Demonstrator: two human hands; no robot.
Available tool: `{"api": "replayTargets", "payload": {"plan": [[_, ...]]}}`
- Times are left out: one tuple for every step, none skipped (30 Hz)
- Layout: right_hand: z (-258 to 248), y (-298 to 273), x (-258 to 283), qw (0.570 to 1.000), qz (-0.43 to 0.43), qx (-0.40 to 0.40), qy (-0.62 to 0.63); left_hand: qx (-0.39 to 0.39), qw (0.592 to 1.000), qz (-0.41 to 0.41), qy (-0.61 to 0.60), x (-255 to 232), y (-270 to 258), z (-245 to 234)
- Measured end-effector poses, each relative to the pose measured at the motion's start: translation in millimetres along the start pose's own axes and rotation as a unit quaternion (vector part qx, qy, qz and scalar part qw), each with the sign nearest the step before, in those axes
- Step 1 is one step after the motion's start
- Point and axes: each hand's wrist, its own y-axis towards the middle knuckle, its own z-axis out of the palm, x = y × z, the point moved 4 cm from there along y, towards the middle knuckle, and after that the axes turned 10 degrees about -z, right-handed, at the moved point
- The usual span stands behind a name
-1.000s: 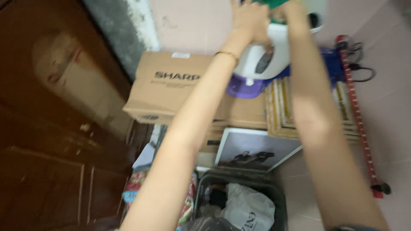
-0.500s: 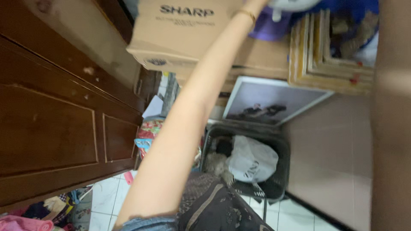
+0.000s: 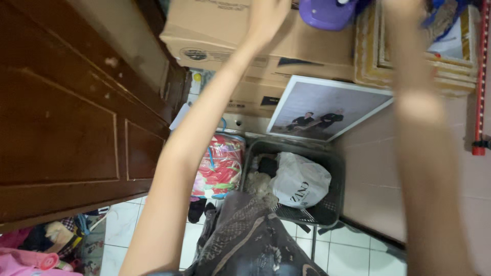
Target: The person organizes a cluttered space by moving boxes and picture frames, gathering scattered green bags and clothing items into a white bin, and picking up papers from the floor.
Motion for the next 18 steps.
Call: {"api": "replayTargets", "payload": {"plan": [[-13.4,7.2,11.7,0.998,-0.008,-0.049,0.029,-0.021,0.999,-0.006,-0.025,18.3,-23.4,-16.5],[-26.1,13.3,24.2,0.992,-0.022,-0.100,0.071,-0.032,0.998,-0.021,-0.045,39.1,-52.6,-29.9],[-27.1,-19.7,49.5,0.984,-0.036,-0.131,0.116,-0.036,0.997,-0.037,-0.058,63.7,-83.2,-40.9],[-23.5,-57.2,76.9,0.975,-0.047,-0.143,0.165,-0.032,0.996,-0.055,-0.063,91.7,-118.6,-49.3],[-14.0,-102.7,108.8,0.969,-0.051,-0.107,0.219,-0.019,0.996,-0.062,-0.066,123.1,-156.5,-56.9],[0.1,-144.6,139.3,0.958,-0.056,-0.070,0.273,0.005,0.996,-0.084,-0.025,157.4,-191.0,-59.0],[41.0,-187.7,165.1,0.959,0.060,0.195,0.194,0.063,0.985,-0.155,-0.040,195.7,-231.2,-57.4],[45.6,-229.6,195.1,0.958,-0.036,0.049,0.280,0.082,0.978,-0.189,-0.024,229.4,-268.7,-54.6],[70.3,-270.0,215.7,0.950,-0.041,0.088,0.296,0.099,0.970,-0.223,-0.009,262.1,-305.1,-52.3],[95.1,-312.0,231.0,0.948,-0.046,0.137,0.285,0.142,0.952,-0.270,0.017,291.5,-346.9,-51.0],[125.2,-347.2,248.3,0.944,-0.051,0.177,0.273,0.182,0.933,-0.307,0.044,321.9,-378.0,-52.9],[156.4,-385.1,260.7,0.925,-0.033,0.278,0.258,0.204,0.930,-0.302,0.049,347.9,-403.3,-58.1],[182.6,-421.0,265.3,0.896,-0.015,0.375,0.237,0.226,0.927,-0.295,0.051,371.0,-424.8,-61.8],[199.9,-456.3,265.9,0.844,0.032,0.449,0.292,0.229,0.930,-0.281,0.069,389.9,-444.4,-67.6],[210.8,-479.8,270.7,0.846,0.010,0.445,0.292,0.233,0.932,-0.264,0.085,406.8,-459.4,-72.4],[224.4,-494.3,273.1,0.848,-0.012,0.441,0.292,0.246,0.903,-0.332,0.113,428.4,-475.7,-77.2],[240.7,-506.1,267.6,0.840,-0.003,0.471,0.268,0.259,0.869,-0.400,0.137,447.3,-492.0,-78.3],[256.5,-516.4,263.0,0.831,0.007,0.500,0.243,0.280,0.845,-0.426,0.162,462.6,-506.0,-77.5]]}}
